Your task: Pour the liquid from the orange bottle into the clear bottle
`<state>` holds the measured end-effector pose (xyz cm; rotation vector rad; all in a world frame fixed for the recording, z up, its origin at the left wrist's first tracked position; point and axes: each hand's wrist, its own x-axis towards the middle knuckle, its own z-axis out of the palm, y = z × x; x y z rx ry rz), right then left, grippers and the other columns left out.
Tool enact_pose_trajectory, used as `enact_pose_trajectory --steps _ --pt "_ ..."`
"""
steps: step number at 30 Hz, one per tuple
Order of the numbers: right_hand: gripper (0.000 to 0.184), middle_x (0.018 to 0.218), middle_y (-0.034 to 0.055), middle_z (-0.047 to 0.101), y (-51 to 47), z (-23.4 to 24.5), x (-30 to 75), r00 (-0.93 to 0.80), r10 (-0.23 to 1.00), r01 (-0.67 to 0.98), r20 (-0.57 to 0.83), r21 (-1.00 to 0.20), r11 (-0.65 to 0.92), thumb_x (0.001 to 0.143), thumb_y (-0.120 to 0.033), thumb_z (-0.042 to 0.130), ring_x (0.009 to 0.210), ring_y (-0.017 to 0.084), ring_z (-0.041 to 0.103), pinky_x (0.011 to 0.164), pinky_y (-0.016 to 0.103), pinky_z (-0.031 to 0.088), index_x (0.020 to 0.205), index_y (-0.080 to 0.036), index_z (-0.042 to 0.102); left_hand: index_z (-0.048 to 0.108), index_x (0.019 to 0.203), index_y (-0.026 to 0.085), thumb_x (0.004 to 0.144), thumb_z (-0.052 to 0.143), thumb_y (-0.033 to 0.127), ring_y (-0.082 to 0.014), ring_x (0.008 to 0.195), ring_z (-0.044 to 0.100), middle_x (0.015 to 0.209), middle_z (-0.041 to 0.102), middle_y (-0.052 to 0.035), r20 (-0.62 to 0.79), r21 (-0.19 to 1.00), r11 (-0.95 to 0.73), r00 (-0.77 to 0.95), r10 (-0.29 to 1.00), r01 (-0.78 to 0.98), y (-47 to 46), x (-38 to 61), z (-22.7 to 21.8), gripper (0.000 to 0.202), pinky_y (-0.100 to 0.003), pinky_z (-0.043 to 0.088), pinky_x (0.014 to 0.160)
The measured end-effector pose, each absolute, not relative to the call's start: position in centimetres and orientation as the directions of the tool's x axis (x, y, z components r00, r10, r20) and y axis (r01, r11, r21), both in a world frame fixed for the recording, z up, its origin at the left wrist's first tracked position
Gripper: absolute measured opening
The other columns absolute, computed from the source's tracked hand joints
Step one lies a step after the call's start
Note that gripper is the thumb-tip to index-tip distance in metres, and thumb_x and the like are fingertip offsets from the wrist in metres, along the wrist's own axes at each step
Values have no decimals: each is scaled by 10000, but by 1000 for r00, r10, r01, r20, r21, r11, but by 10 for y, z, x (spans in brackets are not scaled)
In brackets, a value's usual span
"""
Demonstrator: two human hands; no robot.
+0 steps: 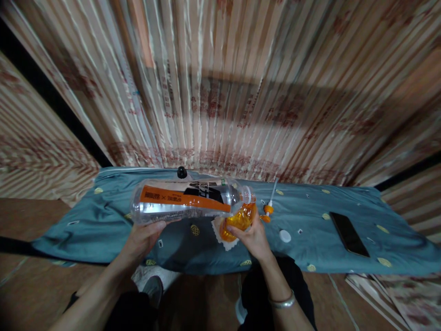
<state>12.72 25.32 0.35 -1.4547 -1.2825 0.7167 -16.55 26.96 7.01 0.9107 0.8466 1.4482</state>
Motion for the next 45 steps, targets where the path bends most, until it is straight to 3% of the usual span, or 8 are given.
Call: enact_pose_trajectory --steps 7,13,19,26,31,39,45 --pt "709 1227 136 761 254 5 126 247 951 312 188 -944 106 634 -568 928 1170 381 728 1092 602 549 1197 -224 669 787 1029 232 487 961 255 -327 1031 779 1026 830 -51 61 897 -76 -48 997 -436 270 -166 72 570 -493 602 1030" --pt "712 1256 146 757 255 2 127 234 952 294 198 -948 125 631 -556 941 1168 384 725 1081 595 554 1196 -222 666 792 1038 216 475 972 302 -325 974 784 984 828 -53 54 905 -65 -39 998 -421 272 -166 71 597 -495 621 980" --pt "791 1251 143 761 255 0 129 233 954 296 191 -948 117 638 -553 935 1171 384 726 1087 597 550 1293 -222 640 796 1048 224 483 982 294 -313 1044 774 1035 827 -50 44 898 -57 -40 998 -436 270 -167 67 599 -480 587 1049" --pt "786 1243 161 770 255 3 126 267 939 328 217 -937 123 622 -571 935 1129 390 749 1031 566 593 1249 -200 641 803 1028 233 482 992 300 -337 1034 771 1042 832 -59 54 894 -61 -28 998 -443 272 -169 65 582 -514 593 1044" --pt "752 1239 152 774 254 4 125 264 935 342 236 -930 138 633 -567 931 1131 383 751 1028 549 601 1232 -210 649 801 1022 244 494 994 317 -330 1037 776 1036 829 -50 78 899 -83 -30 996 -430 271 -169 65 566 -480 605 1024" --pt "832 1288 156 751 255 -1 130 255 943 362 213 -926 111 627 -578 939 1199 400 720 1107 605 537 1307 -203 640 792 1051 240 509 947 259 -328 1013 777 1036 830 -51 94 902 -99 -33 995 -420 271 -167 71 564 -500 610 1007" --pt "809 1259 151 761 254 2 129 246 947 336 205 -935 115 640 -555 932 1156 384 739 1066 570 571 1303 -201 633 787 995 212 511 926 247 -317 1017 770 1003 819 -54 67 905 -74 -31 997 -419 269 -165 75 505 -490 580 1049"
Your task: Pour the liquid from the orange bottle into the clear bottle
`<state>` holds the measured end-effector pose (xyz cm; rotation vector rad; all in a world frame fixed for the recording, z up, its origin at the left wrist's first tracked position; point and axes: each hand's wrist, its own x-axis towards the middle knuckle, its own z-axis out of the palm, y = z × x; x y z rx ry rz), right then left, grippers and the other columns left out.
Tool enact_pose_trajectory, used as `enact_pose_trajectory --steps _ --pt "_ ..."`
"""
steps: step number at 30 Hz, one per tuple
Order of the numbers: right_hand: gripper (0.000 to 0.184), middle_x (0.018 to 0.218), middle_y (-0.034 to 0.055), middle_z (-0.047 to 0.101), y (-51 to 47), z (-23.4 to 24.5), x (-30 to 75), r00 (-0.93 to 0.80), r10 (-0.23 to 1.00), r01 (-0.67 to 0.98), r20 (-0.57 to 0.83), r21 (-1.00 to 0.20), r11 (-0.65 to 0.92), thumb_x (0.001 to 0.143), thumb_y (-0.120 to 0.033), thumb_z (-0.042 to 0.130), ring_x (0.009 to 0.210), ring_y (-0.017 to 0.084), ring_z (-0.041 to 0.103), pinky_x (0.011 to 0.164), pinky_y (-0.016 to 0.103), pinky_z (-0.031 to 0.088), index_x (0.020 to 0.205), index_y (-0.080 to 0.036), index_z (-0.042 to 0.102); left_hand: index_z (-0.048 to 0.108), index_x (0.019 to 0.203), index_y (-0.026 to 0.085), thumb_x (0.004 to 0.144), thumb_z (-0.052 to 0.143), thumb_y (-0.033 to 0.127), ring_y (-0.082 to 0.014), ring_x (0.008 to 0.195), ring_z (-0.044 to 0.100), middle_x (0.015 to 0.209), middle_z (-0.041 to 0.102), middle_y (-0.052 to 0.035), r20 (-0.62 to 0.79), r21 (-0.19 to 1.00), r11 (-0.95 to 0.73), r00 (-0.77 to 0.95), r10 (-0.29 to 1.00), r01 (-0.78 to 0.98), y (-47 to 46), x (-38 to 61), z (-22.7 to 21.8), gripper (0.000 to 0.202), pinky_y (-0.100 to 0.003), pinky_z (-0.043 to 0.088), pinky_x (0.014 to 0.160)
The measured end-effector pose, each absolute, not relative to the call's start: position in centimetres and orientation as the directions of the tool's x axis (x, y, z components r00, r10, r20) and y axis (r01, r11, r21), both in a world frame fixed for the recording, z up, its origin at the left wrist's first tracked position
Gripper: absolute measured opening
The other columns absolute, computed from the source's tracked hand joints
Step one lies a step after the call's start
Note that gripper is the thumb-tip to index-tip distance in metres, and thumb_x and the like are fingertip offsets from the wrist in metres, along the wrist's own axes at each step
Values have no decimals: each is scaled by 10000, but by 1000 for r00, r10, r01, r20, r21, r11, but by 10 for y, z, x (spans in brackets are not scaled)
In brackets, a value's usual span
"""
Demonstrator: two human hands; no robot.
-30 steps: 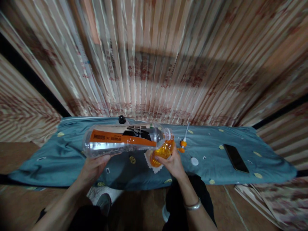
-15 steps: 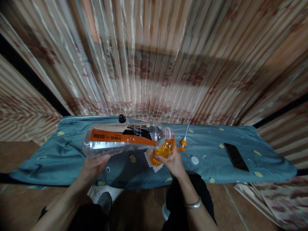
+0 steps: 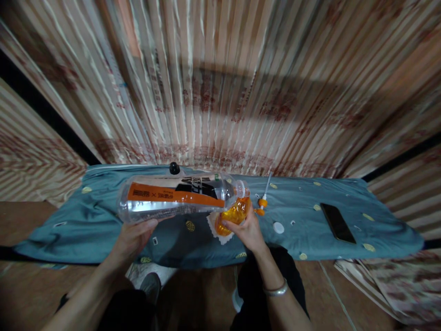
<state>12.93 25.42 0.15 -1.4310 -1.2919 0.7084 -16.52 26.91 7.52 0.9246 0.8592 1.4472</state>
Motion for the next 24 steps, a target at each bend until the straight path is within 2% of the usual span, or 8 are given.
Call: enact_pose_trajectory --steps 7,12,15,20,24 --pt "813 1267 154 763 254 5 128 255 944 335 209 -935 117 628 -535 933 1164 385 739 1065 564 575 1304 -203 626 785 993 214 496 954 262 -325 1012 771 1021 823 -63 67 904 -74 -31 997 -422 270 -168 72 527 -496 591 1026" --pt "807 1279 156 751 254 4 127 261 944 329 204 -938 112 622 -551 929 1178 386 728 1085 583 556 1287 -206 627 783 1024 203 466 980 278 -309 1020 768 1023 822 -60 70 892 -78 -34 997 -446 271 -166 71 596 -455 593 1024" --pt "794 1275 158 752 254 4 127 267 941 336 208 -935 111 614 -548 933 1178 389 728 1082 583 559 1265 -203 636 780 1043 213 502 970 271 -301 1060 763 1045 818 -49 75 890 -76 -20 997 -449 270 -166 72 577 -442 578 1056" --pt "812 1268 152 758 254 4 127 265 945 333 193 -938 98 611 -543 944 1173 393 733 1077 590 562 1283 -207 636 782 1036 200 481 984 281 -349 1020 775 917 810 -56 96 892 -103 -38 995 -439 272 -167 71 596 -496 596 1022" --pt "835 1279 148 755 254 4 127 249 949 299 192 -948 114 617 -530 949 1175 386 734 1087 587 559 1317 -216 620 780 1028 223 488 976 279 -352 1034 775 925 813 -50 92 893 -102 -43 995 -438 272 -166 72 576 -499 595 1029"
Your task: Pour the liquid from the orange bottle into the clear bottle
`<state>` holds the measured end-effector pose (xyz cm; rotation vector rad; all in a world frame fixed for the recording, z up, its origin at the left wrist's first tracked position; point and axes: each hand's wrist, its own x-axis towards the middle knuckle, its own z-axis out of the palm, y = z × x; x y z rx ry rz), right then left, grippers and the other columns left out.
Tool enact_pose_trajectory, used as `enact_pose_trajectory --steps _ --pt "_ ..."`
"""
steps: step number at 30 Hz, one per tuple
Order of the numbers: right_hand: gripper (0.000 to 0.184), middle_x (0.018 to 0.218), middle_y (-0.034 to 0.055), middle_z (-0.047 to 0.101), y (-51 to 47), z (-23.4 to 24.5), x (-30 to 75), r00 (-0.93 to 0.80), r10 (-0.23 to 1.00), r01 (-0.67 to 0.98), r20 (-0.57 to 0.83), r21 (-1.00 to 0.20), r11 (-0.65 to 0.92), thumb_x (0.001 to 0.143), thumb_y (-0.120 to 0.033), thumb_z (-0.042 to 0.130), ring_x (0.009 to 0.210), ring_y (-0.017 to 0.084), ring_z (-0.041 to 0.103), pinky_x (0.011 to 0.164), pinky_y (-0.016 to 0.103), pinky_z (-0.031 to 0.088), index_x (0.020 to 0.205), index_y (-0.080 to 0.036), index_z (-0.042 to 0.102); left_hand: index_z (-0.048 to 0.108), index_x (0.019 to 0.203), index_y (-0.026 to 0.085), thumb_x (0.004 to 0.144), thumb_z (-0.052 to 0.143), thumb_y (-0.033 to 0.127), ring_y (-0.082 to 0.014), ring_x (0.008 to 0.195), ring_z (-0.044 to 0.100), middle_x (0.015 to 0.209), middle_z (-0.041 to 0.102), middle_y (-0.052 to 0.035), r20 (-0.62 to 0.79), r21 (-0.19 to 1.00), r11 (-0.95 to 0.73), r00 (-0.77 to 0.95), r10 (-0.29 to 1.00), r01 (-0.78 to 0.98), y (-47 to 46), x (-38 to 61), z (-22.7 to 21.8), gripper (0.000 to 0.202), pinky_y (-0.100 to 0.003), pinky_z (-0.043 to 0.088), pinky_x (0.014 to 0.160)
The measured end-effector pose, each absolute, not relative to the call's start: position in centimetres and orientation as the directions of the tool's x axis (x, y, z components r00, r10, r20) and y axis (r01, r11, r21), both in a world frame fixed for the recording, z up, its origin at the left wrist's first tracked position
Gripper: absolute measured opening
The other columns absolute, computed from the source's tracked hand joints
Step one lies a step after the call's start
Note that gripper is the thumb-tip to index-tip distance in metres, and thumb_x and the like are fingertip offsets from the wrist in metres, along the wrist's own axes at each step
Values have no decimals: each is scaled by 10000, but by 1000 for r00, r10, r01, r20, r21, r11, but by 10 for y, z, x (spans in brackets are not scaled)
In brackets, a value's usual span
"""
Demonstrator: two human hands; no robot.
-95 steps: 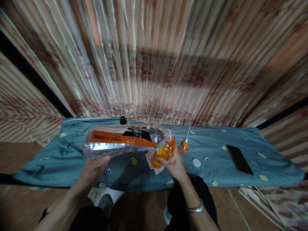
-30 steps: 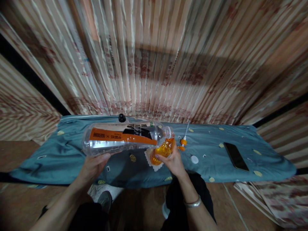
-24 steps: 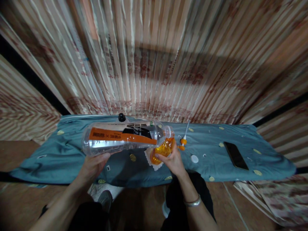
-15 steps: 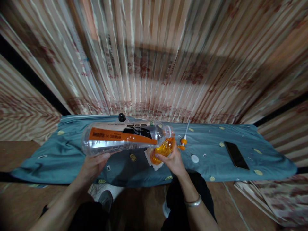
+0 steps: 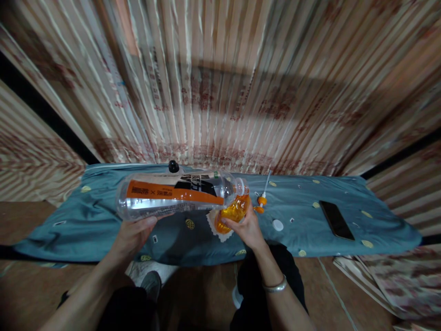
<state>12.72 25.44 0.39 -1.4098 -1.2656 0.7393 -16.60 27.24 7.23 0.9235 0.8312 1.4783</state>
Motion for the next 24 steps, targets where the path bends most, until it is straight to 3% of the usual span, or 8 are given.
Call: enact_pose_trajectory --steps 11,17,24 --pt "877 1275 130 757 254 1 128 231 954 271 189 -955 124 611 -502 972 1216 381 717 1117 600 539 1361 -231 608 778 1054 239 505 954 273 -324 1055 773 1027 826 -40 62 904 -65 -21 998 -423 270 -167 73 577 -487 577 1072" --pt "802 1301 137 746 254 2 130 232 954 292 192 -949 120 616 -502 966 1243 394 698 1139 626 511 1293 -226 637 777 1073 237 486 972 303 -314 979 778 960 824 -37 66 905 -73 -31 997 -420 270 -166 75 622 -498 597 1033" --pt "883 1272 131 760 255 -1 130 238 954 278 184 -954 114 593 -509 982 1229 397 710 1124 636 522 1350 -230 623 782 1055 211 506 986 304 -300 1014 772 972 818 -46 81 901 -78 -12 997 -427 272 -168 70 593 -458 584 1043"
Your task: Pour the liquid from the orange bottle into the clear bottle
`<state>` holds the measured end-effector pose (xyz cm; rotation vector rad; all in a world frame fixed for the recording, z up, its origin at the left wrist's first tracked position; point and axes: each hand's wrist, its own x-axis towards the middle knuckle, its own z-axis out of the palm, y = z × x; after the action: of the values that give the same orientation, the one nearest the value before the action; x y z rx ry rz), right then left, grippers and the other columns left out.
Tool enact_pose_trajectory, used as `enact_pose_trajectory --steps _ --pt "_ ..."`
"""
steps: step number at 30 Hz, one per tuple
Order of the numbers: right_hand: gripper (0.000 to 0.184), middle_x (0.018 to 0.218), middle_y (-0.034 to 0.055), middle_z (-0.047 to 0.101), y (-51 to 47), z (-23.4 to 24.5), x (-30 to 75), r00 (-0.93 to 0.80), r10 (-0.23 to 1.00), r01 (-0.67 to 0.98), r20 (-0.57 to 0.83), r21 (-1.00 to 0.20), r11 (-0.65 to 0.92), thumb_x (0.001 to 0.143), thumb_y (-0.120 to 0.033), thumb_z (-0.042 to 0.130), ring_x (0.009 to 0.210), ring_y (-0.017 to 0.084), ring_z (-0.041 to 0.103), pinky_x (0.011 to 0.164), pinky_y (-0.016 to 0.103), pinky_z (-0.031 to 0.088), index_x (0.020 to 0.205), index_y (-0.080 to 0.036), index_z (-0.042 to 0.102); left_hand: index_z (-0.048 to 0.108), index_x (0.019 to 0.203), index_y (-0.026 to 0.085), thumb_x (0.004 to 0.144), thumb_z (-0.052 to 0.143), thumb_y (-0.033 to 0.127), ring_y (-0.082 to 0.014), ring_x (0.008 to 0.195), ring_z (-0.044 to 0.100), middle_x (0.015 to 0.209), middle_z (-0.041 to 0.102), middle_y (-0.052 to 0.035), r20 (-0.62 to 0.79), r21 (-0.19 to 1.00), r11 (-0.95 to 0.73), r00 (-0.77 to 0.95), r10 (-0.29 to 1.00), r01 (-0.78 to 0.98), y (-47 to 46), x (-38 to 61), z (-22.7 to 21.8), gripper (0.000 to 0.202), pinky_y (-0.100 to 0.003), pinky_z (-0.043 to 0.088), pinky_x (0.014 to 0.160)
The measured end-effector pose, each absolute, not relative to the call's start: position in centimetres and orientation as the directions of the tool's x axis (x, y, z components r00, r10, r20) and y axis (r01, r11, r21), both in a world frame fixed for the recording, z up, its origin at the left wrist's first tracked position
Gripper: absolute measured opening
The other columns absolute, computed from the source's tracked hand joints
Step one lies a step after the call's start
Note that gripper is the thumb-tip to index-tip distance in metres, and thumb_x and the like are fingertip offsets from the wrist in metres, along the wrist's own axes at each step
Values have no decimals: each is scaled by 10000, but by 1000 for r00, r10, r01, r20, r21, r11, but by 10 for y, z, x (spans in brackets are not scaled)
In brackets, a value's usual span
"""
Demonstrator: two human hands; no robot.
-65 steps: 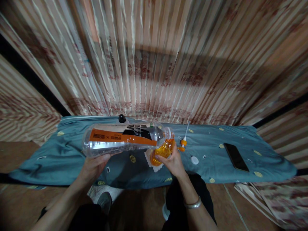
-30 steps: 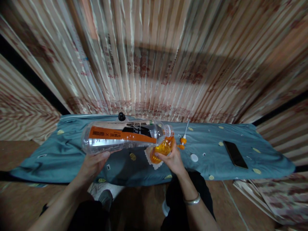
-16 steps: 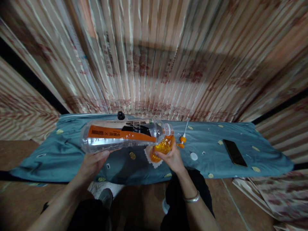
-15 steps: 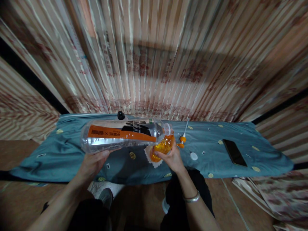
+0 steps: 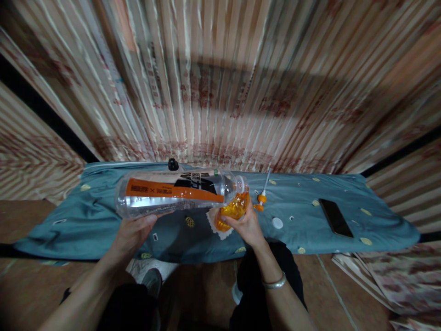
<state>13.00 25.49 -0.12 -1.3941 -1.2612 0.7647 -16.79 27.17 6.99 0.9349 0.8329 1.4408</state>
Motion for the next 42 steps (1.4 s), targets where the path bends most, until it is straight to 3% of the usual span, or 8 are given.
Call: enact_pose_trajectory --steps 11,18,26,32,39,42 --pt "870 1271 130 766 254 2 129 244 950 283 196 -951 124 614 -514 972 1176 377 742 1090 593 569 1357 -232 616 786 1021 227 521 962 254 -317 1066 765 1058 826 -42 75 887 -71 -9 997 -456 271 -166 71 531 -466 576 1067" --pt "830 1252 141 771 254 4 128 259 943 311 209 -942 123 599 -547 965 1156 395 746 1069 599 576 1288 -221 637 791 1025 221 472 974 259 -351 1001 777 1023 834 -66 89 886 -95 -35 995 -454 273 -166 73 584 -500 630 971" --pt "824 1280 154 754 253 4 130 248 948 353 198 -930 101 611 -588 946 1184 404 724 1098 616 535 1275 -210 637 797 1023 233 504 960 285 -320 943 781 996 831 -55 62 897 -57 -4 998 -438 272 -165 71 547 -504 647 941" --pt "874 1278 150 755 251 4 132 223 954 374 202 -921 108 609 -605 951 1216 401 708 1122 604 517 1315 -208 625 797 1037 236 528 947 281 -324 987 782 974 822 -53 68 902 -55 14 998 -429 272 -165 70 532 -513 615 1010" --pt "759 1219 163 771 249 7 128 214 950 404 229 -906 127 639 -648 924 1151 388 728 1092 585 539 1194 -197 668 769 1109 233 504 950 220 -334 1171 739 1171 810 -57 56 891 -68 -39 998 -450 273 -164 67 631 -485 564 1091" --pt "742 1210 168 773 248 5 127 259 941 407 217 -908 97 637 -677 912 1117 385 738 1058 578 562 1152 -201 672 780 1019 196 514 959 280 -349 1089 763 1028 828 -78 37 905 -26 19 999 -424 273 -166 66 542 -501 575 1067"
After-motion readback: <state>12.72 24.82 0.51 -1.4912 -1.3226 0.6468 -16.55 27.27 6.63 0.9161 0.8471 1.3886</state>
